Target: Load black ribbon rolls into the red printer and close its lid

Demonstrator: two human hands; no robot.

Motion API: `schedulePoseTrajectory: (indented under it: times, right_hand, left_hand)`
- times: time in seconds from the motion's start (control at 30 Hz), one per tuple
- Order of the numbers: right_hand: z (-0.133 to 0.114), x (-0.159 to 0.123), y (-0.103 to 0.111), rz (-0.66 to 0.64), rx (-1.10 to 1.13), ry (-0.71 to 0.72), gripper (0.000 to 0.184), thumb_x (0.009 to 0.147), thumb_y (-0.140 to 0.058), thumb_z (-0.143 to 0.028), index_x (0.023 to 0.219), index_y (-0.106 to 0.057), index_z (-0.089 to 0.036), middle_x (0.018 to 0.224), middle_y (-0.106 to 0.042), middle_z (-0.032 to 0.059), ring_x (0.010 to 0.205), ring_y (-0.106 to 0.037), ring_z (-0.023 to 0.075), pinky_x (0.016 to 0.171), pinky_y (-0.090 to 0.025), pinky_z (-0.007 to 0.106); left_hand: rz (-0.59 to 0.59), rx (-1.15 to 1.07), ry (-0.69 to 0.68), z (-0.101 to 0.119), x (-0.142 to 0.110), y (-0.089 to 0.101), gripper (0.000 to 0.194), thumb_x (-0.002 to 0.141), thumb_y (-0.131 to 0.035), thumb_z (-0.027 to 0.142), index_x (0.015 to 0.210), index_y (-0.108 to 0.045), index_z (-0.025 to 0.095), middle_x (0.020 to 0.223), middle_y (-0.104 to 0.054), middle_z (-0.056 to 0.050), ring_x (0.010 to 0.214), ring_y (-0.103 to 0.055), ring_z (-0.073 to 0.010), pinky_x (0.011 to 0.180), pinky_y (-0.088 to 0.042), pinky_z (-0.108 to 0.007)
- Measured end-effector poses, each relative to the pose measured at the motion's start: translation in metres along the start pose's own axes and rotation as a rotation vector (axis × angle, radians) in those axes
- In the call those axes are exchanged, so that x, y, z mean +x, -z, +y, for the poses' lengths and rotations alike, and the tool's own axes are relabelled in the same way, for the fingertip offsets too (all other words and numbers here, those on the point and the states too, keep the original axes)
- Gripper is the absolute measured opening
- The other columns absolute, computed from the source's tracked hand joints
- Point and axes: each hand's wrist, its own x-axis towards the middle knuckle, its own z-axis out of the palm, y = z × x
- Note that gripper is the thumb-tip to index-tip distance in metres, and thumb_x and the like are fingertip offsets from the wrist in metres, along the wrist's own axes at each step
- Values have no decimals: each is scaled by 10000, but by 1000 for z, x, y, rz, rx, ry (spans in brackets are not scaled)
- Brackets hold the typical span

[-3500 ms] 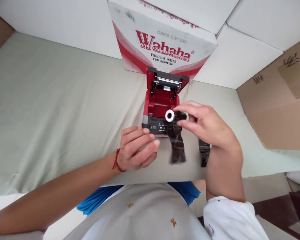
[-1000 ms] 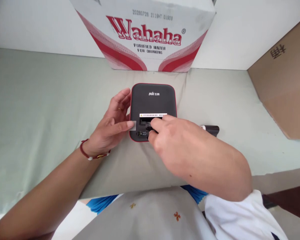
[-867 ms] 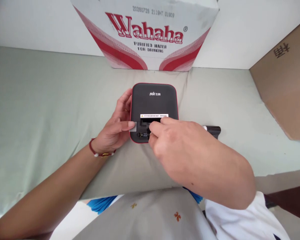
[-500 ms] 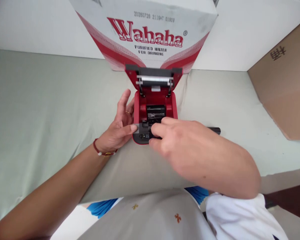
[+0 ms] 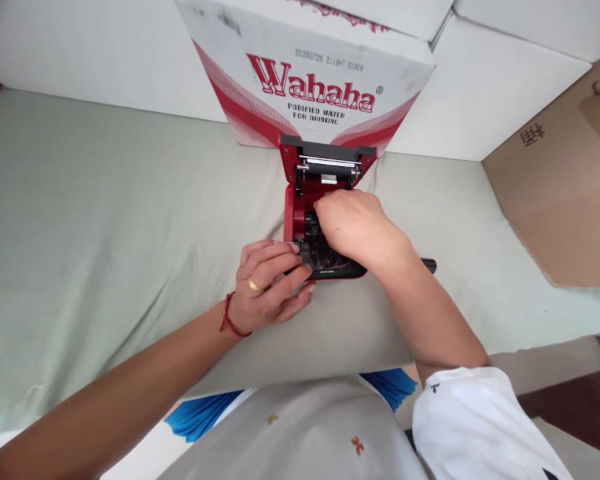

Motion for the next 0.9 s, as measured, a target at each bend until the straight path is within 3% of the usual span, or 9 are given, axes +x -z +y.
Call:
schedulePoseTrajectory:
  times: [0.07,0.2,0.37,0.43,0.5,0.57,0.7,0.8,0.9]
  right_hand:
    - [-2,7,-1,-17,-28,-12,215,952,-598,-218,1096,-751,-167,1123,-784,143,968,-726,297,644,-362,347]
    - [-7,-1,3,26,-25,-49,230,935,-596,-206,1102,-747,-159,1164,-767,168,914,-726,299,628,-396,357]
    - [10,-70,15,315,202,-36,357,997,-563,-311,1307,-706,-208,1203,-745,112,759,-671,218,697,-493,358]
    - [30,-102,13,368,315,-120,399,1031,-547,-391,1371,-688,-236,1067,-759,95,666,-627,199,658,-496,358]
    - [51,-123,0,367,345,-256,451,998,-583,-485,1336,-711,-215,887,-733,92,598,-599,215,600,-486,377]
    - [68,-128,-21,250,369,-324,472,994,-549,-473,1332,-711,-186,960,-764,133,694,-678,267,659,-529,412]
    - [69,-110,-65,67,491,-195,382,966,-535,-399,1218,-749,-207,1195,-791,131,1018,-754,306,868,-587,432]
    - [62,-105,-84,108,570,-191,405,994,-516,-409,1269,-747,-222,1257,-784,111,1034,-759,273,908,-597,423]
    - [73,-119,-95,226,528,-392,461,1008,-493,-437,1323,-745,-213,1305,-770,121,965,-759,275,912,-598,450]
  left_hand:
    - [-26,9,-29,3,0,-2,352,892,-759,243,1222,-644,277,1087,-745,-41,1115,-736,-252,954,-587,-448]
    - [-8,33,-11,3,1,-3,326,894,-768,280,1200,-656,273,1095,-762,-45,1123,-739,-256,946,-570,-440]
    - [7,74,-29,3,3,-2,250,908,-750,287,1140,-662,256,1070,-768,-41,1072,-745,-240,938,-570,-424]
    - [8,48,-13,3,3,-3,280,902,-751,272,1167,-659,263,1075,-770,-39,1078,-740,-244,939,-562,-429]
    - [15,31,-8,3,3,-4,326,888,-771,264,1194,-659,257,1082,-770,-49,1094,-733,-255,945,-554,-437]
    - [24,37,-23,4,2,-4,349,871,-797,256,1195,-668,235,1086,-769,-63,1100,-731,-263,961,-549,-442]
    - [20,69,-54,6,1,-3,328,880,-793,246,1185,-675,271,1091,-775,-38,1123,-739,-257,974,-548,-444]
    - [5,111,-89,7,2,-2,294,894,-768,238,1168,-673,290,1061,-777,-19,1096,-749,-243,940,-558,-434]
    - [0,100,-87,6,5,-1,279,893,-753,221,1153,-671,279,1046,-768,-28,1071,-741,-243,912,-562,-430]
